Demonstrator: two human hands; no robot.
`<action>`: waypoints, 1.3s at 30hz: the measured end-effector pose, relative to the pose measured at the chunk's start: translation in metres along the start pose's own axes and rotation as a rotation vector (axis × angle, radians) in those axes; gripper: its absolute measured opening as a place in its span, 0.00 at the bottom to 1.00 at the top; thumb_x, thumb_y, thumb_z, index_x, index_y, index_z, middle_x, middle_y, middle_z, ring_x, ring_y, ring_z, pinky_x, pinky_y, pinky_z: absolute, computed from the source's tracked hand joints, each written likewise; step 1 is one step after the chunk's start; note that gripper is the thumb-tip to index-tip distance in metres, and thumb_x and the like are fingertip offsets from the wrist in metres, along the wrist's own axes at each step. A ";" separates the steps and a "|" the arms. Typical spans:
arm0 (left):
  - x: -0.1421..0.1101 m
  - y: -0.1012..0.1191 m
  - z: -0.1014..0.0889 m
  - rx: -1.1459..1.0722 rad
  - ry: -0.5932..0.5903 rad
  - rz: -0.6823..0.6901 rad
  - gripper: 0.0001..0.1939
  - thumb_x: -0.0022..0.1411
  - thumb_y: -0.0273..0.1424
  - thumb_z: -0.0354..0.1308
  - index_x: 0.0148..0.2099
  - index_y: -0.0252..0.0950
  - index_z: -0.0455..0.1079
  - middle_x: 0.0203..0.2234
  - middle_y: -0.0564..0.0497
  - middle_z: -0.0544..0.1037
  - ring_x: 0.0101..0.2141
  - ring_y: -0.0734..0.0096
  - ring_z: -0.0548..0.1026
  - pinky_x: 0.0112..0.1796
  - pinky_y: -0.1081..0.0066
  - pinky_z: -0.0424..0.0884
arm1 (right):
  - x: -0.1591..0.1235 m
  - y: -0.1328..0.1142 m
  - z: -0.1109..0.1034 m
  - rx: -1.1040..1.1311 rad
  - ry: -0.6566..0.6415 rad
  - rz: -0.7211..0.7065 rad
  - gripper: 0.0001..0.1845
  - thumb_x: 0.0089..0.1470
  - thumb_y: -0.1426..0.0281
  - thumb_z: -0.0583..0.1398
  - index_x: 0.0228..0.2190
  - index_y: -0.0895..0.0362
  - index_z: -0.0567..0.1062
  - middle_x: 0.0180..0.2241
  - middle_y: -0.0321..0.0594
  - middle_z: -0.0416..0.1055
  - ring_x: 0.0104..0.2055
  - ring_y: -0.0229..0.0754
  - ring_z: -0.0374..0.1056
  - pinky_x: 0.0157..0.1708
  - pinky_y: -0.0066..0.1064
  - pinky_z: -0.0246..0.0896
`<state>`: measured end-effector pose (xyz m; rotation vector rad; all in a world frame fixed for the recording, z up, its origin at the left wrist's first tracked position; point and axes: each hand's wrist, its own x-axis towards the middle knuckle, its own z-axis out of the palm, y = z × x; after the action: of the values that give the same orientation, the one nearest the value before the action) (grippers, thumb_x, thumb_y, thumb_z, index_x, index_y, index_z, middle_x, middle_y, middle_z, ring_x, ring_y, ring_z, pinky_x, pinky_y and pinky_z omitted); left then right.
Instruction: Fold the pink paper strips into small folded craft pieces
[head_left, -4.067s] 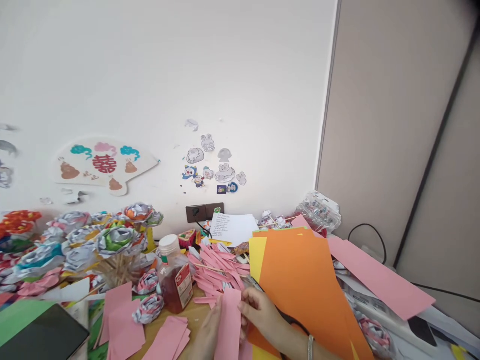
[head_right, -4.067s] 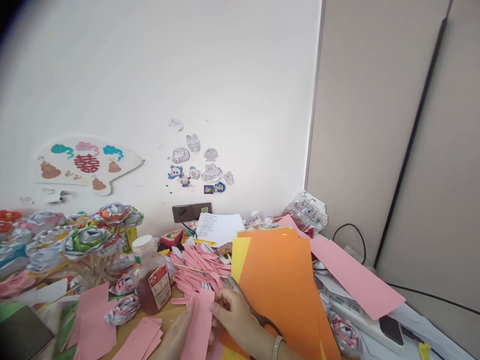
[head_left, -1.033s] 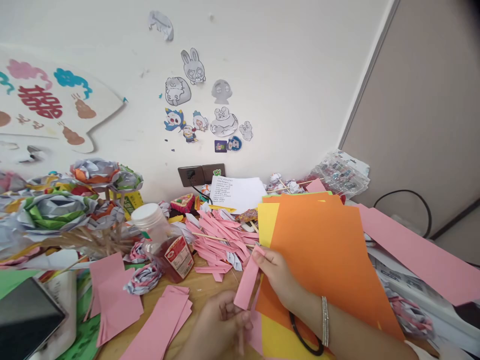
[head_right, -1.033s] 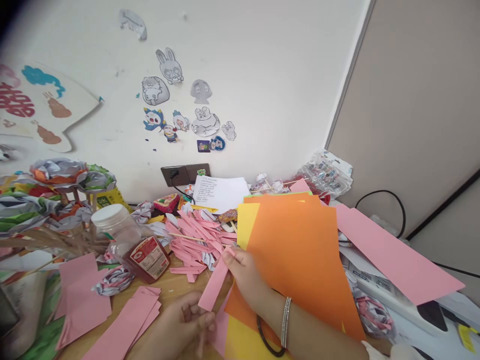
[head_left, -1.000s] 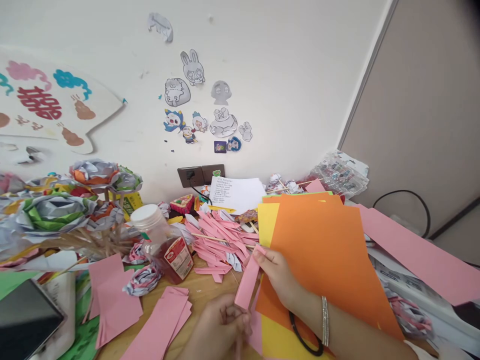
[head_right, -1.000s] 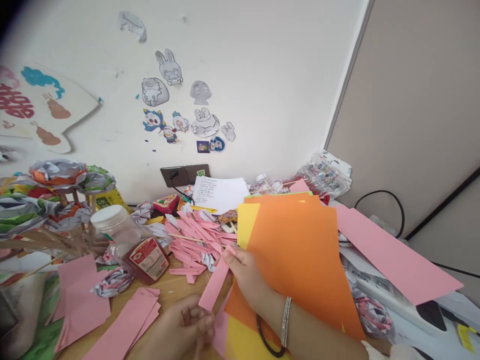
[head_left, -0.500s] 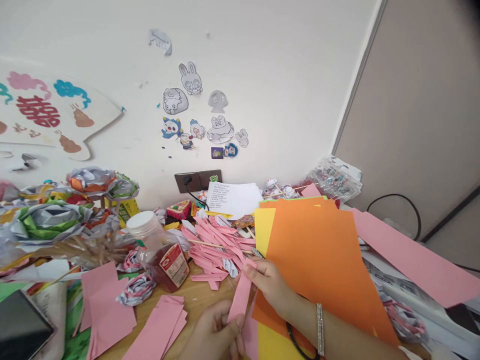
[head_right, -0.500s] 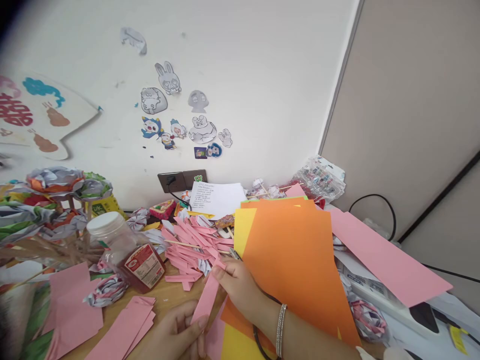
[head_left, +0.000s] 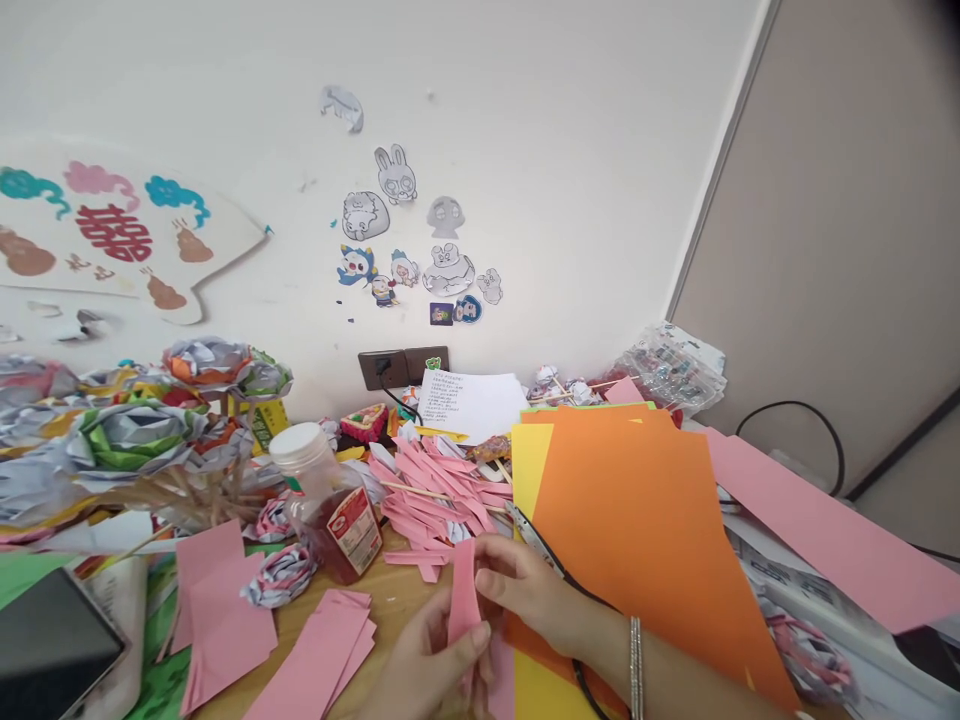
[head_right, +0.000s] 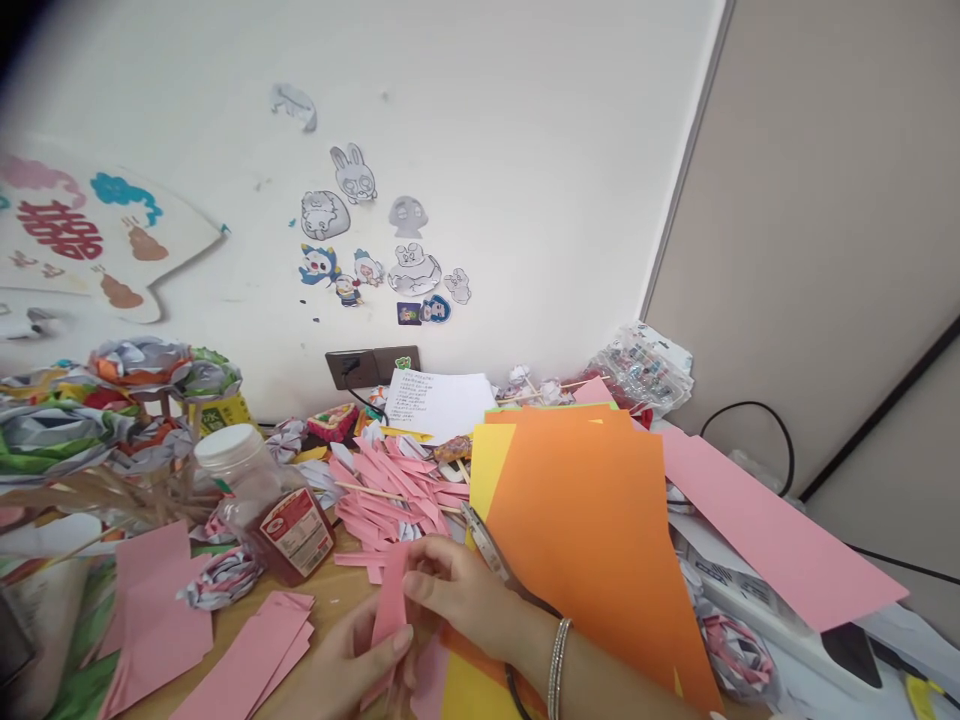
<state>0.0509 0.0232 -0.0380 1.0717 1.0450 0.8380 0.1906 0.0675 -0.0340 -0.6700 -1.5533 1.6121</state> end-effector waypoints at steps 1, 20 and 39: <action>0.001 -0.001 0.000 0.023 0.041 0.010 0.23 0.43 0.46 0.61 0.37 0.35 0.66 0.16 0.57 0.70 0.20 0.73 0.67 0.25 0.74 0.64 | 0.000 -0.001 0.000 -0.012 0.020 0.005 0.19 0.48 0.56 0.57 0.36 0.59 0.70 0.30 0.37 0.65 0.33 0.37 0.60 0.33 0.27 0.55; -0.006 0.001 0.002 0.119 0.312 0.034 0.15 0.47 0.45 0.56 0.23 0.38 0.65 0.20 0.55 0.72 0.28 0.64 0.69 0.33 0.71 0.67 | -0.007 0.011 0.003 0.073 -0.013 0.078 0.22 0.56 0.54 0.46 0.34 0.55 0.72 0.31 0.39 0.66 0.36 0.40 0.61 0.37 0.32 0.57; -0.004 -0.004 0.000 0.346 0.309 0.142 0.23 0.48 0.50 0.51 0.21 0.34 0.66 0.18 0.54 0.69 0.25 0.68 0.65 0.25 0.74 0.64 | -0.001 0.005 0.009 0.091 0.076 0.111 0.15 0.41 0.60 0.64 0.22 0.60 0.69 0.21 0.32 0.60 0.25 0.33 0.55 0.25 0.24 0.50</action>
<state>0.0494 0.0180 -0.0410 1.3473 1.4229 0.9810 0.1831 0.0619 -0.0380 -0.7707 -1.4006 1.7085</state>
